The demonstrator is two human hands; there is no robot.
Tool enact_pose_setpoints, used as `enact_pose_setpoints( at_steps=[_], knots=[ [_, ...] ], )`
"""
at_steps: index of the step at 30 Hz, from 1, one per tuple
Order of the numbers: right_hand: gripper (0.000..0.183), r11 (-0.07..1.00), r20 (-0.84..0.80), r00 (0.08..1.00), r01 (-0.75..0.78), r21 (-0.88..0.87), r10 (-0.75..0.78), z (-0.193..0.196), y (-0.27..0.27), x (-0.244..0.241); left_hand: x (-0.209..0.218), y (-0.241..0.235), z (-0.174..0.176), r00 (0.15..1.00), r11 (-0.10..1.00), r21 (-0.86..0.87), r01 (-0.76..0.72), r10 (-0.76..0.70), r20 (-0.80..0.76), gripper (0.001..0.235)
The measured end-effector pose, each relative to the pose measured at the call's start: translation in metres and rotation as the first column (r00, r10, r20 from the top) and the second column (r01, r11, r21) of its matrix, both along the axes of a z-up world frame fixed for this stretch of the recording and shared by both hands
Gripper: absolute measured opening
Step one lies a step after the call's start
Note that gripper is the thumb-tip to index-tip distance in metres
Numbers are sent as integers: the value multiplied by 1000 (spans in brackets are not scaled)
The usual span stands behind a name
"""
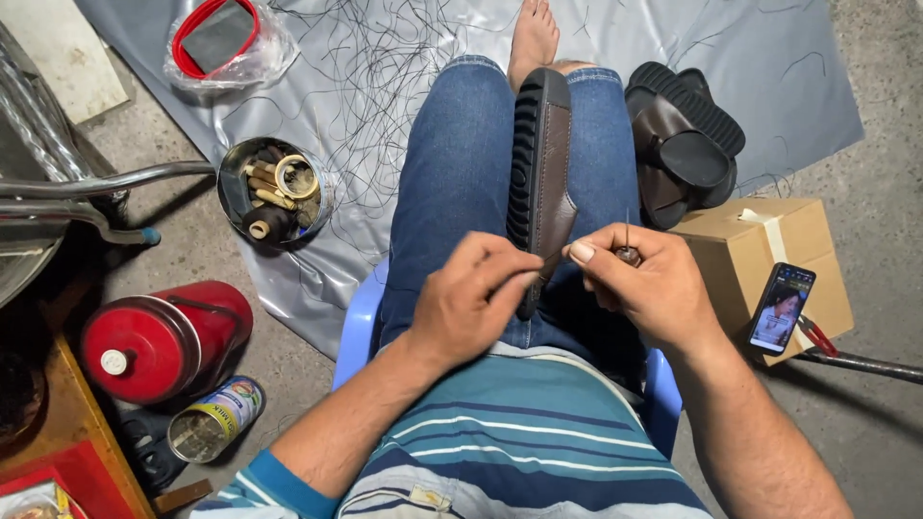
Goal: The person sits on a blue plastic chair and sews a brown sandal sole using a needle and thread. They hold the sandal on their lap and repeatedly push the needle through the material while pulling the thread tight. A smartphone is propped on a nearby box, and other sandals are visible on the floor.
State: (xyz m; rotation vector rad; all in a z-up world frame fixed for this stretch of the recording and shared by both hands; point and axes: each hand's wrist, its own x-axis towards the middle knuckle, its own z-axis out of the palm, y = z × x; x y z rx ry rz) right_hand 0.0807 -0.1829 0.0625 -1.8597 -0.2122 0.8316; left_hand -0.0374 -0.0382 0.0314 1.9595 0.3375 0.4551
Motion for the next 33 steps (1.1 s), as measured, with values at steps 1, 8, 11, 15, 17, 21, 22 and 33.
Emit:
enact_pose_setpoints(
  at_steps=[1,8,11,15,17,21,22,33],
  knots=[
    [12,996,-102,993,71,61,-65,1,2,-4,0,-4,-1,1000,998,59,19,-18,-13,16],
    [24,983,-133,991,12,184,13,6,2,-11,8,-13,-9,996,985,167,32,-18,-86,12],
    [18,992,285,954,-61,-112,91,12,-4,6,9,-7,-10,990,989,-144,17,-37,-138,11],
    [55,962,368,890,-264,-62,269,-6,-1,6,10,-5,-11,986,980,-191,49,-77,-145,11],
    [11,933,420,848,-361,14,322,-2,6,5,11,-3,-12,985,974,-220,53,-87,-151,12],
    [7,883,259,870,-457,105,419,-10,-9,7,1,4,-14,994,966,-245,78,-95,-59,11],
    [10,885,322,834,-465,-25,447,-15,-16,8,-2,4,-10,990,971,-208,115,-128,-50,10],
    [11,924,-22,932,-361,-127,361,-7,-41,22,-21,8,-12,964,965,94,246,-233,-126,11]
  ],
)
